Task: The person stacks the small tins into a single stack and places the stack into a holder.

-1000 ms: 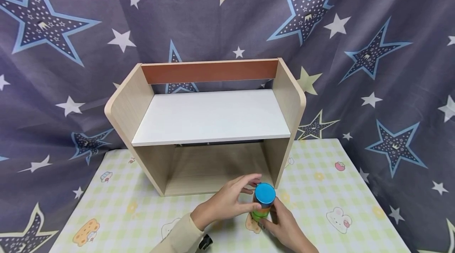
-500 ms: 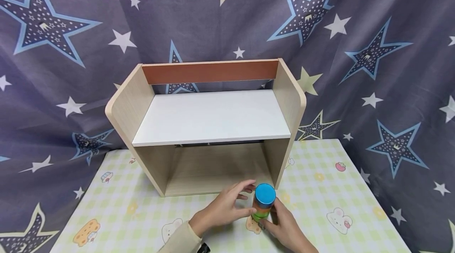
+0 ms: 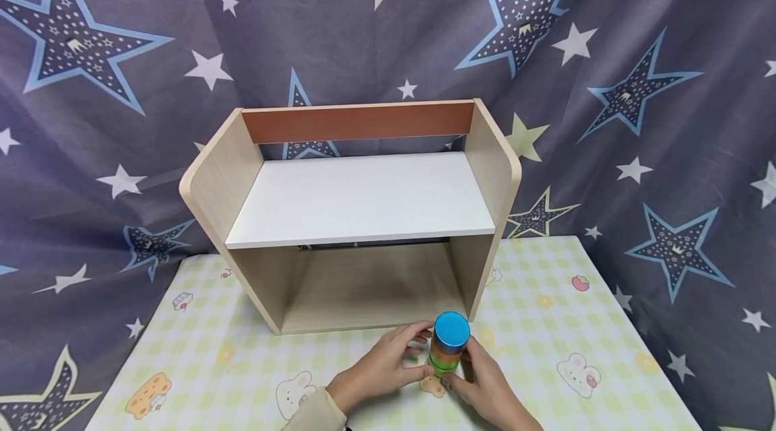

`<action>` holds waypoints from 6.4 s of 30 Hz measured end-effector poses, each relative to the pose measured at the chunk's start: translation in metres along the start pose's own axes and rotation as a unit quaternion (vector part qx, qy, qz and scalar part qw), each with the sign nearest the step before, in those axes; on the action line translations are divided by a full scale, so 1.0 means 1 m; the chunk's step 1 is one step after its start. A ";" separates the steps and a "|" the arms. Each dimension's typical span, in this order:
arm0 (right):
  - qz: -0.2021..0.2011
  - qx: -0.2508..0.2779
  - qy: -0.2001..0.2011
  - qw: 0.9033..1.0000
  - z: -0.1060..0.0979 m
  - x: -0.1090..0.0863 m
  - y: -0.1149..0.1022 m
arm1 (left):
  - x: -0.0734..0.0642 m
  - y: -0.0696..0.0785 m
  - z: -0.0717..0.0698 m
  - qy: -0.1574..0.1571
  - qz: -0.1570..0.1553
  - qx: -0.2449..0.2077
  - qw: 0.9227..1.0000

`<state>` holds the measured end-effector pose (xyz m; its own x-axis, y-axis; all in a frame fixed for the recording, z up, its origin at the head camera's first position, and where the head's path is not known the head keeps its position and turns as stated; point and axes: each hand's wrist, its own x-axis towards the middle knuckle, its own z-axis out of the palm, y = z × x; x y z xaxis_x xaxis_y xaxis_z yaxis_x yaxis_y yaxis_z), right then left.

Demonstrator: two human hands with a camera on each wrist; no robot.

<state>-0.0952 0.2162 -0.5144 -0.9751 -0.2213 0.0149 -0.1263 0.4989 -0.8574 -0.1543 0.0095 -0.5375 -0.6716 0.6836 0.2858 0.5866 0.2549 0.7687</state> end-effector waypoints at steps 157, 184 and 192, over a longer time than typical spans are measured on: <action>-0.133 -0.006 -0.054 0.990 0.069 0.045 -0.014 | -0.070 -0.017 -0.056 0.048 -0.127 -0.097 0.986; -0.141 0.019 -0.053 0.988 0.065 0.045 -0.020 | -0.067 -0.016 -0.062 0.046 -0.089 -0.083 0.992; -0.166 0.014 -0.052 0.985 0.063 0.045 -0.021 | -0.065 -0.013 -0.065 0.046 -0.079 -0.080 0.993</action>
<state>-0.1250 0.1428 -0.5281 -0.8570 -0.4529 0.2457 -0.4285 0.3616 -0.8281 -0.1482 -0.0828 -0.5286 -0.7923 0.5763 0.2005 0.3966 0.2366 0.8870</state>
